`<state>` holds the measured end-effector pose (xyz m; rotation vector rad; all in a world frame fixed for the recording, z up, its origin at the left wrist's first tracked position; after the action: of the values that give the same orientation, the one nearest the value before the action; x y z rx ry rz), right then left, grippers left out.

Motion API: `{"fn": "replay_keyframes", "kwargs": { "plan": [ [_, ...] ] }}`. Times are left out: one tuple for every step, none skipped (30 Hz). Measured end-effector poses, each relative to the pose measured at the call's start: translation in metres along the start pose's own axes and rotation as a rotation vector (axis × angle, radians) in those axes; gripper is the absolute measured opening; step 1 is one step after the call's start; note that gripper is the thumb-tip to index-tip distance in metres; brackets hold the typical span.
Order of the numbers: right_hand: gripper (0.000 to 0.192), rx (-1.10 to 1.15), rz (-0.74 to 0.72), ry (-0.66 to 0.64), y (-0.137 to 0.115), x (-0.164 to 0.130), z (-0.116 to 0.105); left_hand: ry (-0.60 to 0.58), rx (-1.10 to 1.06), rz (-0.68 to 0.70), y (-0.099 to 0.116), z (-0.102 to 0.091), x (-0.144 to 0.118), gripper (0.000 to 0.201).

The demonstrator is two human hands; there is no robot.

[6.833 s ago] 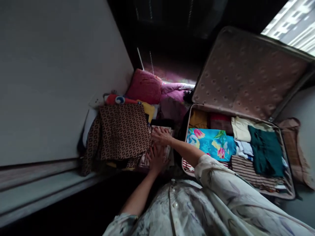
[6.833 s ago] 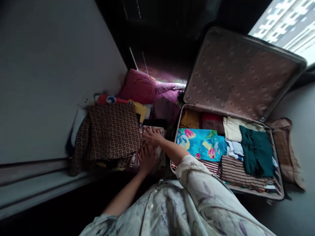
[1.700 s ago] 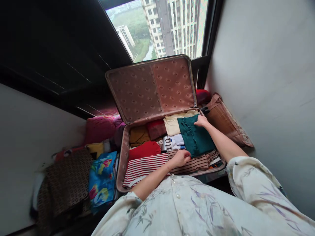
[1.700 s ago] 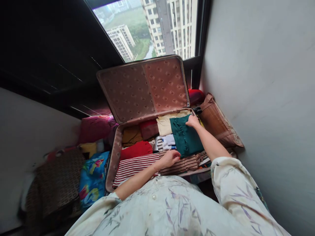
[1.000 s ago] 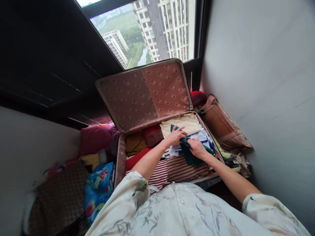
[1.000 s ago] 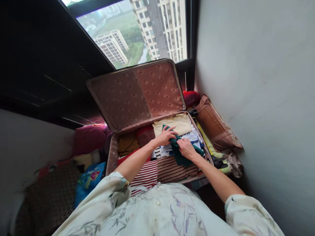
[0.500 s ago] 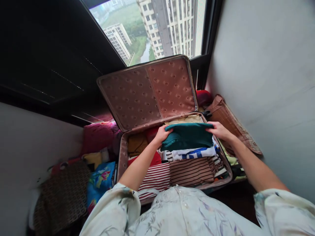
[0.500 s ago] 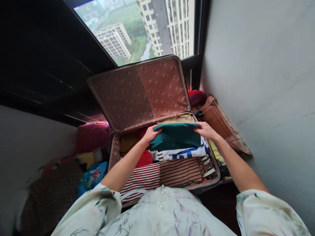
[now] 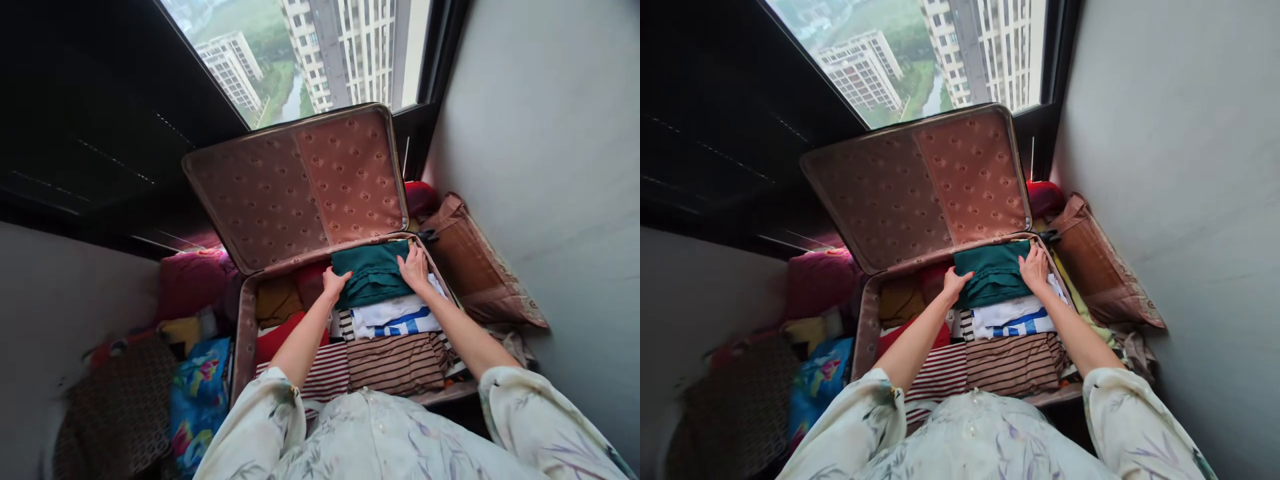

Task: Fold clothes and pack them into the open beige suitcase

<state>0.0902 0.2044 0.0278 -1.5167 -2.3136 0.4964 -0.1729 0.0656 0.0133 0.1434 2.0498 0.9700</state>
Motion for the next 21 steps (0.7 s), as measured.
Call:
{"fn": "replay_keyframes", "kwargs": {
  "plan": [
    [0.055, -0.026, 0.006, 0.006, 0.0, -0.004, 0.001, -0.023, -0.01, -0.024, 0.002, 0.004, 0.0, 0.059],
    [0.059, -0.043, 0.032, 0.007, 0.001, -0.009, 0.003, -0.056, -0.016, -0.046, 0.005, 0.009, 0.0, 0.052],
    [0.062, -0.053, 0.071, 0.01, 0.002, -0.013, 0.004, -0.098, -0.021, -0.069, 0.009, 0.015, -0.001, 0.045],
    [0.064, -0.059, 0.108, 0.017, 0.003, -0.016, 0.006, -0.123, -0.012, -0.076, 0.012, 0.02, -0.005, 0.041],
    [0.066, -0.062, 0.134, 0.028, 0.003, -0.019, 0.007, -0.12, 0.025, -0.05, 0.016, 0.024, -0.01, 0.04],
    [0.066, -0.06, 0.141, 0.043, 0.003, -0.021, 0.009, -0.092, 0.092, 0.019, 0.019, 0.028, -0.018, 0.041],
    [0.064, -0.052, 0.132, 0.058, 0.004, -0.022, 0.011, -0.054, 0.185, 0.128, 0.022, 0.033, -0.029, 0.044],
    [0.061, -0.039, 0.112, 0.073, 0.005, -0.023, 0.014, -0.025, 0.3, 0.272, 0.024, 0.039, -0.044, 0.049],
    [0.058, -0.02, 0.091, 0.089, 0.006, -0.024, 0.017, -0.022, 0.424, 0.432, 0.023, 0.049, -0.061, 0.054],
    [0.054, 0.001, 0.08, 0.106, 0.01, -0.025, 0.02, -0.049, 0.538, 0.579, 0.019, 0.06, -0.079, 0.06],
    [0.05, 0.024, 0.08, 0.123, 0.014, -0.026, 0.023, -0.097, 0.624, 0.688, 0.011, 0.072, -0.096, 0.065],
    [0.048, 0.045, 0.086, 0.14, 0.018, -0.027, 0.025, -0.146, 0.688, 0.753, 0.002, 0.082, -0.109, 0.07],
    [0.048, 0.064, 0.091, 0.157, 0.022, -0.028, 0.027, -0.184, 0.732, 0.776, -0.005, 0.089, -0.118, 0.072],
    [0.05, 0.079, 0.086, 0.174, 0.025, -0.029, 0.029, -0.202, 0.754, 0.764, -0.01, 0.094, -0.122, 0.074],
    [0.052, 0.091, 0.071, 0.19, 0.026, -0.03, 0.03, -0.206, 0.751, 0.731, -0.012, 0.096, -0.121, 0.073],
    [0.054, 0.098, 0.051, 0.204, 0.026, -0.03, 0.03, -0.204, 0.724, 0.681, -0.01, 0.095, -0.117, 0.071],
    [0.058, 0.101, 0.03, 0.214, 0.025, -0.031, 0.03, -0.197, 0.671, 0.618, -0.005, 0.091, -0.109, 0.069],
    [0.062, 0.102, 0.019, 0.218, 0.024, -0.031, 0.029, -0.174, 0.588, 0.54, 0.002, 0.084, -0.1, 0.066],
    [0.066, 0.101, 0.019, 0.217, 0.022, -0.03, 0.027, -0.138, 0.48, 0.452, 0.011, 0.074, -0.089, 0.063],
    [0.067, 0.1, 0.027, 0.211, 0.021, -0.03, 0.025, -0.097, 0.358, 0.365, 0.018, 0.063, -0.08, 0.059],
    [0.067, 0.1, 0.038, 0.202, 0.019, -0.03, 0.023, -0.07, 0.232, 0.287, 0.023, 0.052, -0.072, 0.054]
  ]
}}
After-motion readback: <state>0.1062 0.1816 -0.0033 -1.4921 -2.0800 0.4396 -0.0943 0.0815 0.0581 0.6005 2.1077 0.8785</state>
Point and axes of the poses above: each hand's wrist, its own x-axis towards the middle knuckle, its own z-axis out of the palm, y = z × x, the point moved 5 cm from there along x, towards the middle knuckle, and after that the axes turned 14 degrees about -z, right-handed, at the moved point
